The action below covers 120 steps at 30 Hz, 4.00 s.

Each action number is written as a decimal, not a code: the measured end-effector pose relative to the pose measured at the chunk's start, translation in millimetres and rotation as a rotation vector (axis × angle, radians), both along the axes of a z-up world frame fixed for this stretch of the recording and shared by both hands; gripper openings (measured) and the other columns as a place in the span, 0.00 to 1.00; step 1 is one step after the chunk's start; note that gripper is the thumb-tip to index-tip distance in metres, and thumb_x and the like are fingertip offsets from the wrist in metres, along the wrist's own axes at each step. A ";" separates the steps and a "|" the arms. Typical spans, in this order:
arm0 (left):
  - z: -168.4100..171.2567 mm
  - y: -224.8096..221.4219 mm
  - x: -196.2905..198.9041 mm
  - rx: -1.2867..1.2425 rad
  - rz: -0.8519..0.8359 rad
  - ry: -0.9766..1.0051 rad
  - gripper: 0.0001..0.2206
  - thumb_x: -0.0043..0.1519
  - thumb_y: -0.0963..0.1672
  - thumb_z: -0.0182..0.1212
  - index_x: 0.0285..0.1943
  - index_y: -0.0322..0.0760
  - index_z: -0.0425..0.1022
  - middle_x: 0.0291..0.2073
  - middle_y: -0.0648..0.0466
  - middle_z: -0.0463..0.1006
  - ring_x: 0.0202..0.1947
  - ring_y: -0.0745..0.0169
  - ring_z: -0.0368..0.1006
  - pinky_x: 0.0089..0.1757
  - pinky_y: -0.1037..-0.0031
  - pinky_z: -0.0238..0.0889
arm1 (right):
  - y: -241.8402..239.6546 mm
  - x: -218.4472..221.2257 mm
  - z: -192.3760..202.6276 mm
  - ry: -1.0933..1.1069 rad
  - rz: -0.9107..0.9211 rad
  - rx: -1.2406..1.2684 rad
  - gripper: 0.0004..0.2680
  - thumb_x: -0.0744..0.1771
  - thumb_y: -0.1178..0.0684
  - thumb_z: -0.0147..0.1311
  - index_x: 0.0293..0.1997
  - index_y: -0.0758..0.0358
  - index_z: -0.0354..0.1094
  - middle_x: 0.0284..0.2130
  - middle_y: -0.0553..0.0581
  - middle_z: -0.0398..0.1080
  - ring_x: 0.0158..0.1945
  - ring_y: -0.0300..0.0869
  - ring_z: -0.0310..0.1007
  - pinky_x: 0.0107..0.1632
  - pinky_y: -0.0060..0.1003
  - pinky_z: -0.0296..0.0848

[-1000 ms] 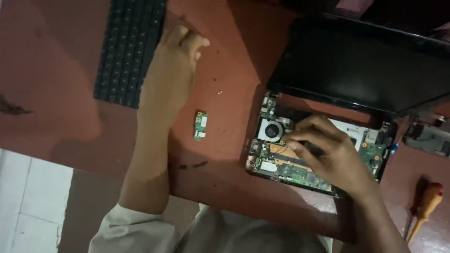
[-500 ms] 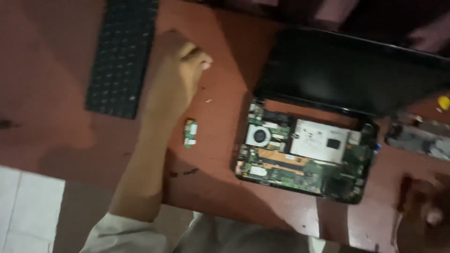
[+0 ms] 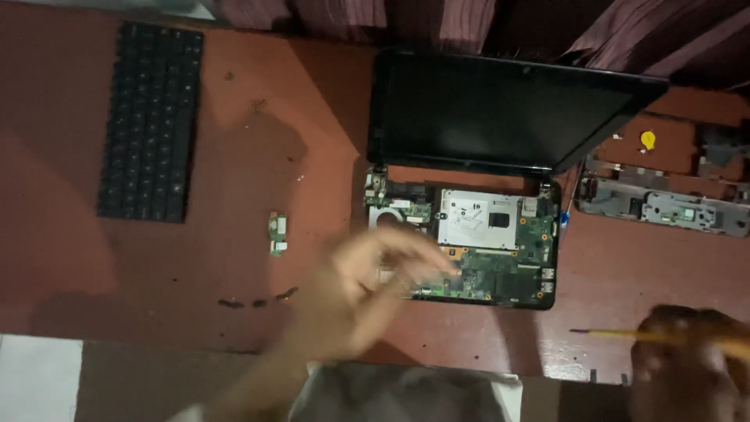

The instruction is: Repairing a laptop by installing a hard drive and a cooling fan and securing them with a screwdriver

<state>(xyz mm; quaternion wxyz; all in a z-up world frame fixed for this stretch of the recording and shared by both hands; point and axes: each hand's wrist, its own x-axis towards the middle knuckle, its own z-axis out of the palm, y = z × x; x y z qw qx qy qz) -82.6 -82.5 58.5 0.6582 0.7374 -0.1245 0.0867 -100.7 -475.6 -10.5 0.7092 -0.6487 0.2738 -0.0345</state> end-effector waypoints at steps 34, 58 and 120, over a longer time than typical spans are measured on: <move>-33.8 -56.5 -35.0 -0.598 -0.060 -0.049 0.23 0.66 0.33 0.58 0.66 0.36 0.55 0.55 0.40 0.75 0.52 0.54 0.77 0.46 0.76 0.73 | 167.3 4.3 37.9 -0.833 0.332 0.385 0.07 0.74 0.56 0.49 0.59 0.60 0.67 0.49 0.56 0.74 0.46 0.38 0.75 0.46 0.27 0.82; -86.1 -14.6 -17.8 0.562 0.491 -0.057 0.22 0.66 0.46 0.62 0.64 0.26 0.68 0.60 0.37 0.64 0.54 0.40 0.67 0.50 0.57 0.67 | 237.6 123.8 -21.2 -0.871 1.024 -0.307 0.08 0.73 0.57 0.42 0.56 0.63 0.48 0.47 0.65 0.64 0.48 0.49 0.72 0.51 0.40 0.76; -87.4 -13.6 -21.5 0.505 0.500 -0.088 0.20 0.67 0.46 0.57 0.59 0.23 0.69 0.60 0.39 0.64 0.54 0.40 0.66 0.52 0.57 0.65 | 247.7 134.4 33.3 -1.111 1.104 -0.363 0.08 0.68 0.69 0.57 0.50 0.68 0.65 0.48 0.66 0.73 0.54 0.57 0.81 0.44 0.32 0.80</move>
